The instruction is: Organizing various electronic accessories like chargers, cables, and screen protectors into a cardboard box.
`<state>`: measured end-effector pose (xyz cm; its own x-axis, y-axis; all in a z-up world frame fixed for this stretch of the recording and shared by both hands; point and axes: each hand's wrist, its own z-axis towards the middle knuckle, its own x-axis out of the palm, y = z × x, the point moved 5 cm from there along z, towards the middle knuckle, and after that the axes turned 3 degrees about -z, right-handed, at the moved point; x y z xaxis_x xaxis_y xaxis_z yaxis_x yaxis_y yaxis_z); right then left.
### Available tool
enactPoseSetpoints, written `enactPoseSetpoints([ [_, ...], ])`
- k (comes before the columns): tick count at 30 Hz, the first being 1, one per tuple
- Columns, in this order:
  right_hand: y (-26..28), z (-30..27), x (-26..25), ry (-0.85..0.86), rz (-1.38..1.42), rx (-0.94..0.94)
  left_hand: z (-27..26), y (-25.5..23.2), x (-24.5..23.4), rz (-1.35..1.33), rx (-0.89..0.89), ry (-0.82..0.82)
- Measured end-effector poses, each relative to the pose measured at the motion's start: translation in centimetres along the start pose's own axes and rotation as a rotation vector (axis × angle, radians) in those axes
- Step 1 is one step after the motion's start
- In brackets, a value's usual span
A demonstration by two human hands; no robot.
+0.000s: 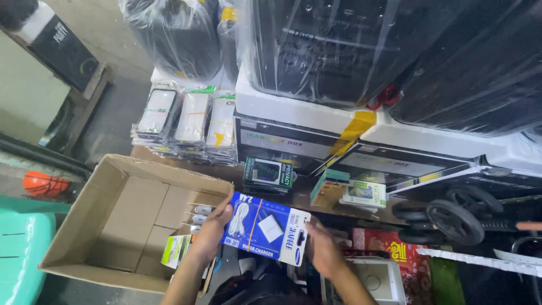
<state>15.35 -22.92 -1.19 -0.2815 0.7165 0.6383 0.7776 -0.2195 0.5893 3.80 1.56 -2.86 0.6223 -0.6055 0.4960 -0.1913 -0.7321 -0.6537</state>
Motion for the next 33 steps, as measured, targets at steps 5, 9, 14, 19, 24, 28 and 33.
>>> enactPoseSetpoints([
  [5, -2.4, 1.4, 0.6, -0.17, -0.208, 0.02, -1.4, 1.8, -1.4, -0.031, 0.088, -0.095],
  [9, -2.1, 2.3, 2.1, -0.159, -0.311, 0.046, -2.2, 1.4, -2.5, -0.027, 0.135, -0.108],
  [14, -2.4, 3.6, 3.6, -0.058, -0.376, 0.117, -2.5, 1.6, -5.6, 0.017, 0.182, -0.215],
  [19, -2.9, 5.4, 5.5, 0.026, -0.417, 0.259, -3.6, 1.4, -8.3, -0.103, 0.163, -0.259],
  [24, -3.5, 7.6, 9.4, 0.128, -0.419, 0.374, -5.5, -1.7, -9.3, -0.317, 0.122, -0.21],
  [28, -4.5, 9.4, 11.9, 0.201, -0.424, 0.357, -5.9, -2.4, -12.2, -0.514, 0.244, -0.212],
  [33, -5.8, 12.2, 15.2, 0.175, -0.646, 0.171, -5.4, 0.3, -14.8, -0.9, 0.12, -0.494],
])
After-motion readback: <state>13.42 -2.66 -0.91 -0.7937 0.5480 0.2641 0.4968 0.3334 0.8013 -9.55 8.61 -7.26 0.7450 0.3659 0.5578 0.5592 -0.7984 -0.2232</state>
